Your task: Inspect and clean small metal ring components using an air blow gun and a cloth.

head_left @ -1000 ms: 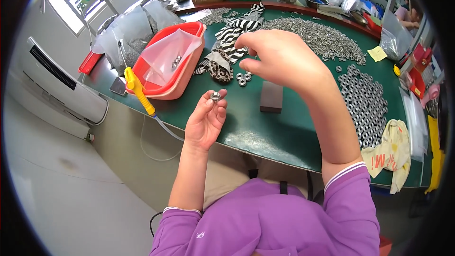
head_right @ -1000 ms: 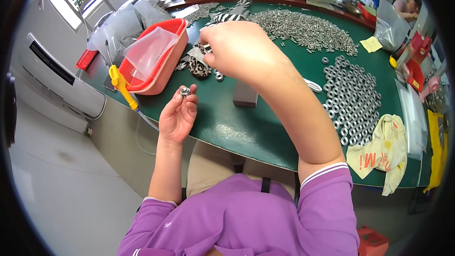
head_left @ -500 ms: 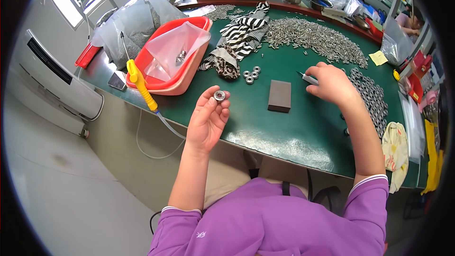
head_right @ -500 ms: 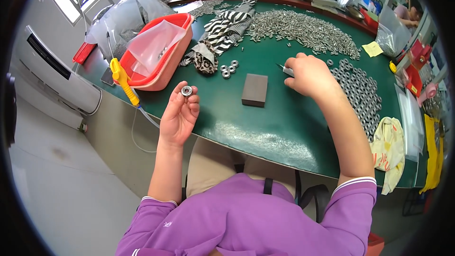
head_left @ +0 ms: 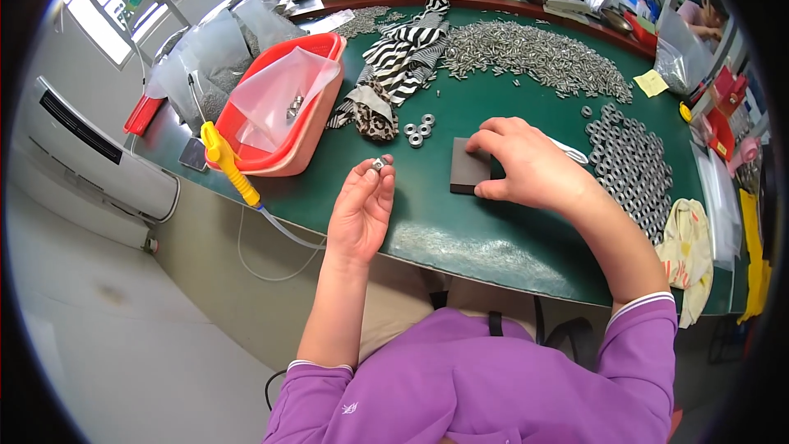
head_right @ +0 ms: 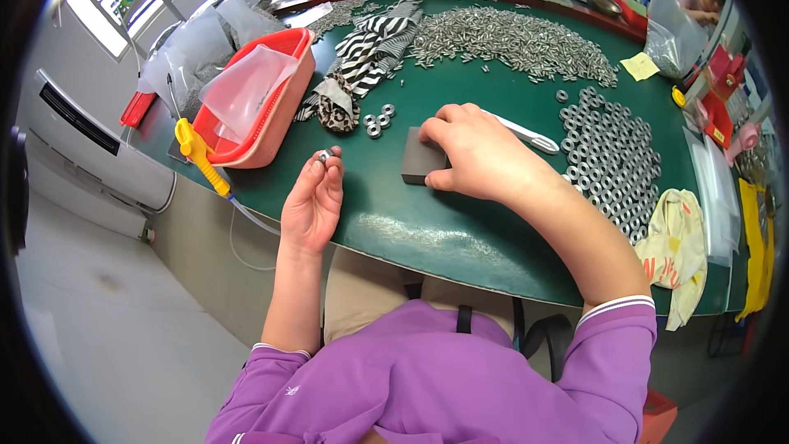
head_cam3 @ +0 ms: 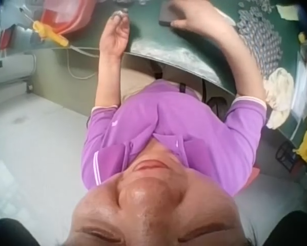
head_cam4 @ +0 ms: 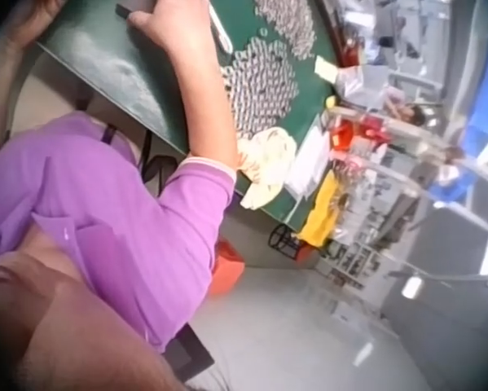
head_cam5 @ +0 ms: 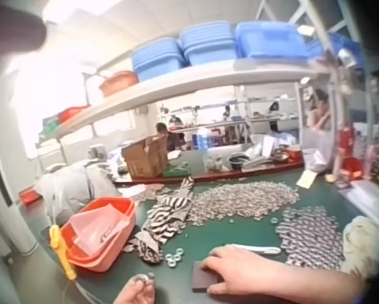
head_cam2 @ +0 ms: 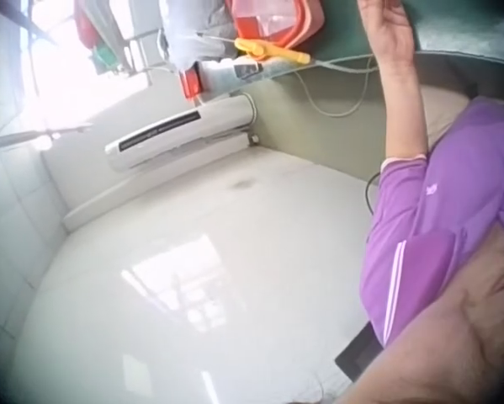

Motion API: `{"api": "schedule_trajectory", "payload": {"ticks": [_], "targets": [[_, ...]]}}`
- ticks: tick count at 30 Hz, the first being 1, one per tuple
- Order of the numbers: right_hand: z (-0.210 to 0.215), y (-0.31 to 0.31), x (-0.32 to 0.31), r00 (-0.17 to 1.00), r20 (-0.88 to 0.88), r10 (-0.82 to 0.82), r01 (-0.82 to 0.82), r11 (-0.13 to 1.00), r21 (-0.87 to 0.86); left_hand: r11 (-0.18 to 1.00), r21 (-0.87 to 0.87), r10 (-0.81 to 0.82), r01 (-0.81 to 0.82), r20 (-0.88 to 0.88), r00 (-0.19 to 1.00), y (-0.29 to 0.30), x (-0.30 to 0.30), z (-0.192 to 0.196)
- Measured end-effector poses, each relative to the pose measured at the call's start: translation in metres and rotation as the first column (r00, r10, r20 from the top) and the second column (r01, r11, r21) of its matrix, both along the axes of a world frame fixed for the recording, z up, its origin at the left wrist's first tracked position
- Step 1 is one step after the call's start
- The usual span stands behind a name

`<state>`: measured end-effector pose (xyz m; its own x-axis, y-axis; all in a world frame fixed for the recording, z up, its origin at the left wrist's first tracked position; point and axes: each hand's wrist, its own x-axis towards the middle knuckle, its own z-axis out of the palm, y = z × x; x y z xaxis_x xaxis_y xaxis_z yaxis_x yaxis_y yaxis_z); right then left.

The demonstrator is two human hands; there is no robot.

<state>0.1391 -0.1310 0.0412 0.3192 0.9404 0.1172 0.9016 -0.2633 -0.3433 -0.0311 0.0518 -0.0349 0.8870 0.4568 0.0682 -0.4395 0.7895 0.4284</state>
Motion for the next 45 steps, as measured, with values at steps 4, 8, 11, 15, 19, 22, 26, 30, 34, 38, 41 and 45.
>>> {"api": "schedule_trajectory", "payload": {"ticks": [4, 8, 11, 15, 19, 22, 26, 30, 34, 38, 41, 45], "targets": [[-0.004, 0.002, 0.005, 0.998, 0.007, 0.060, -0.060, 0.998, 0.012, 0.998, 0.062, 0.017, -0.015, -0.030, 0.999, -0.001, 0.003, 0.002], [-0.003, 0.003, 0.006, 0.999, -0.021, 0.044, -0.044, 0.999, 0.008, 0.993, 0.121, 0.013, -0.005, -0.060, 0.998, 0.000, 0.008, 0.003], [0.003, 0.005, 0.003, 0.997, -0.056, -0.058, 0.067, 0.985, 0.162, 0.987, 0.161, 0.009, -0.002, -0.048, 0.999, -0.004, 0.013, 0.010], [0.004, 0.010, 0.004, 0.985, -0.156, -0.076, 0.128, 0.924, 0.361, 0.986, 0.164, -0.014, 0.019, -0.031, 0.999, -0.007, 0.023, 0.009], [0.002, 0.010, 0.007, 0.966, -0.240, -0.098, 0.174, 0.932, 0.318, 0.995, 0.054, -0.078, 0.079, -0.014, 0.997, -0.009, 0.028, 0.004], [0.008, 0.006, 0.003, 0.981, -0.132, -0.142, 0.165, 0.967, 0.191, 0.991, -0.029, -0.130, 0.130, 0.008, 0.991, -0.003, 0.025, 0.001], [0.004, 0.001, -0.003, 0.991, -0.077, -0.114, 0.113, 0.993, -0.013, 0.986, -0.083, -0.148, 0.147, -0.007, 0.989, -0.002, 0.022, -0.002], [-0.001, 0.003, -0.002, 0.994, -0.029, -0.103, 0.100, 0.992, -0.079, 0.989, -0.054, -0.134, 0.135, 0.038, 0.990, -0.008, 0.021, -0.001], [0.003, -0.003, -0.001, 0.998, -0.022, -0.059, 0.059, 0.998, 0.019, 0.995, -0.025, -0.095, 0.096, 0.041, 0.995, -0.009, 0.020, 0.000], [0.012, -0.011, 0.020, 0.969, 0.129, -0.209, 0.202, 0.977, 0.065, 0.998, -0.029, -0.051, 0.051, 0.006, 0.999, -0.009, 0.021, 0.001], [0.006, -0.013, 0.033, 0.925, 0.187, -0.330, 0.349, 0.934, -0.079, 0.999, 0.012, -0.032, 0.032, -0.010, 0.999, -0.010, 0.020, 0.002], [-0.009, -0.012, 0.049, 0.923, 0.152, -0.353, 0.380, 0.898, -0.222, 0.998, 0.035, -0.045, 0.046, -0.007, 0.999, -0.011, 0.022, 0.001]]}}
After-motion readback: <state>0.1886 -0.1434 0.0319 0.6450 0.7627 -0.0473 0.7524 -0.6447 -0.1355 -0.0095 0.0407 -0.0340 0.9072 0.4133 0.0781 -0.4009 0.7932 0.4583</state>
